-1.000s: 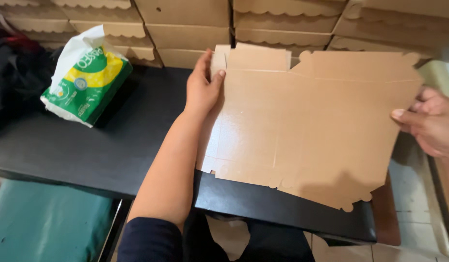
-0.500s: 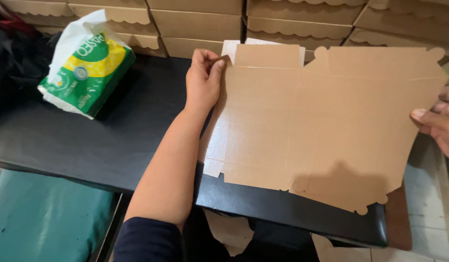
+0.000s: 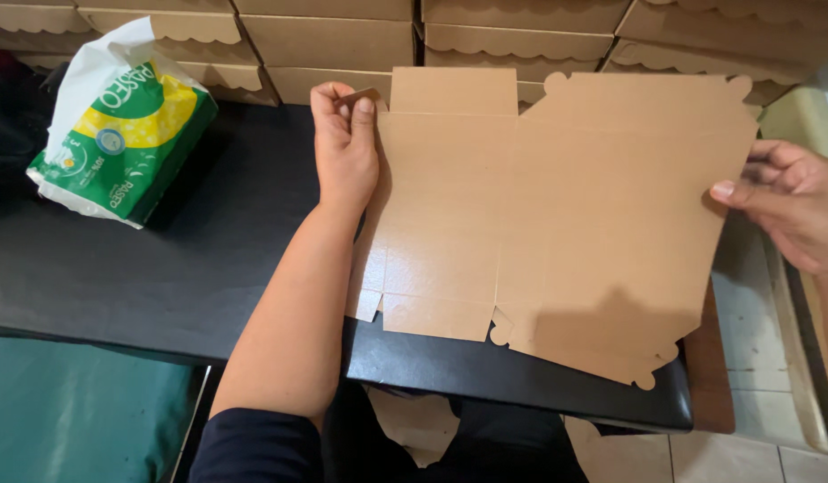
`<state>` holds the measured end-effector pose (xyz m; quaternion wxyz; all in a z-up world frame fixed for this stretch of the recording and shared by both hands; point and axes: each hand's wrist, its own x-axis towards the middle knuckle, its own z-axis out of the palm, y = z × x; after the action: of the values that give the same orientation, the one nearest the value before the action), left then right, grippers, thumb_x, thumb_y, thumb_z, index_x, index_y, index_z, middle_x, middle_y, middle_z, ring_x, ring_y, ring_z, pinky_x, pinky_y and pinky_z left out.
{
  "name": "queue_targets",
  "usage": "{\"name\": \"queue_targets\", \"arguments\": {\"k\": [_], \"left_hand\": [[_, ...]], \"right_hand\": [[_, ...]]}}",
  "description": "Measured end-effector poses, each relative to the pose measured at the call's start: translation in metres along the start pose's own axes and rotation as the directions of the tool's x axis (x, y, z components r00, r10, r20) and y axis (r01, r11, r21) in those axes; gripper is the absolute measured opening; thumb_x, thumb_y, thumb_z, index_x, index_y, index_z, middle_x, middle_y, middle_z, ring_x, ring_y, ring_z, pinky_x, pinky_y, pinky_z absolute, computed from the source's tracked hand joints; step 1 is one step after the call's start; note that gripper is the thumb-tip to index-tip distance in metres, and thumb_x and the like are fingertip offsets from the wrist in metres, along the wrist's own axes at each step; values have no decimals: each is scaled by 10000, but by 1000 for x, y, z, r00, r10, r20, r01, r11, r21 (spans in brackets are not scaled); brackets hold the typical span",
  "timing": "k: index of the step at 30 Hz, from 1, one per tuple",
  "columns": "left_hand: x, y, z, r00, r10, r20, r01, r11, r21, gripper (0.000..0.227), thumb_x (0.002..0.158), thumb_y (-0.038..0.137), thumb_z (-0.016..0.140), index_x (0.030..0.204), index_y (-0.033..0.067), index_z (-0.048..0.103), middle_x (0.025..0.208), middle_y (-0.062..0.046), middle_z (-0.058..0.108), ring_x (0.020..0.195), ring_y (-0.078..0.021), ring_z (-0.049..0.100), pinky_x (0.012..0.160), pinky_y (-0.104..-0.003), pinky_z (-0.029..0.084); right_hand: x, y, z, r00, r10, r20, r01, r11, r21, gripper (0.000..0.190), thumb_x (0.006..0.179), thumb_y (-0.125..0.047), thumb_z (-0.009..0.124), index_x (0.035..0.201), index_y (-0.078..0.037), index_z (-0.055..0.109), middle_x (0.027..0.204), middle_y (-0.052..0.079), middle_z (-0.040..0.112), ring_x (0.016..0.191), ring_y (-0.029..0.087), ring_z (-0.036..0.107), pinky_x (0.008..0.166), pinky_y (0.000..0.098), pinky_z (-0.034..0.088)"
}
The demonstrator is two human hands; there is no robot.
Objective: The person assembles flat cardboard boxes by hand. They pick up a flat piece of cardboard, fold the sides up, and interlock the tabs to form a box shape. The person repeats this process for multiple boxes, stacking the finished ones on the table.
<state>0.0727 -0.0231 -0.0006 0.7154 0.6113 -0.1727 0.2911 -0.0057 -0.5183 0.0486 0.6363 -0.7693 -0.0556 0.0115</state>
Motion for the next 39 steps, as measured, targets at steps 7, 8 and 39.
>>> {"name": "queue_targets", "arguments": {"k": [7,8,39], "left_hand": [[6,23,7,949,-312,45,305,873,-382,283,1037,137,600,1261,88,434,1126,-109,693,992,-156,667,878,-307,567],[8,29,7,911,-404,80,402,829,-389,338,1003,153,629,1272,88,435,1134,-126,696,1005,-188,689,883,-344,590],[-6,121,18,812,4,583,-18,1000,18,179,678,101,911,784,192,798,1641,-108,461,1672,-321,121,1369,-511,122]], "right_hand": [[-1,4,-15,993,114,27,-116,983,142,309,1065,-32,548,1359,55,587,1280,230,676,1126,318,676,949,452,568],[-1,4,-17,996,84,14,-85,983,164,297,1092,-42,532,1370,46,587,1282,228,675,1111,324,676,935,468,574],[-46,-72,-11,896,-443,39,438,894,93,593,933,-332,733,1388,-6,537,1567,171,477,1405,289,521,1135,467,433]]}}
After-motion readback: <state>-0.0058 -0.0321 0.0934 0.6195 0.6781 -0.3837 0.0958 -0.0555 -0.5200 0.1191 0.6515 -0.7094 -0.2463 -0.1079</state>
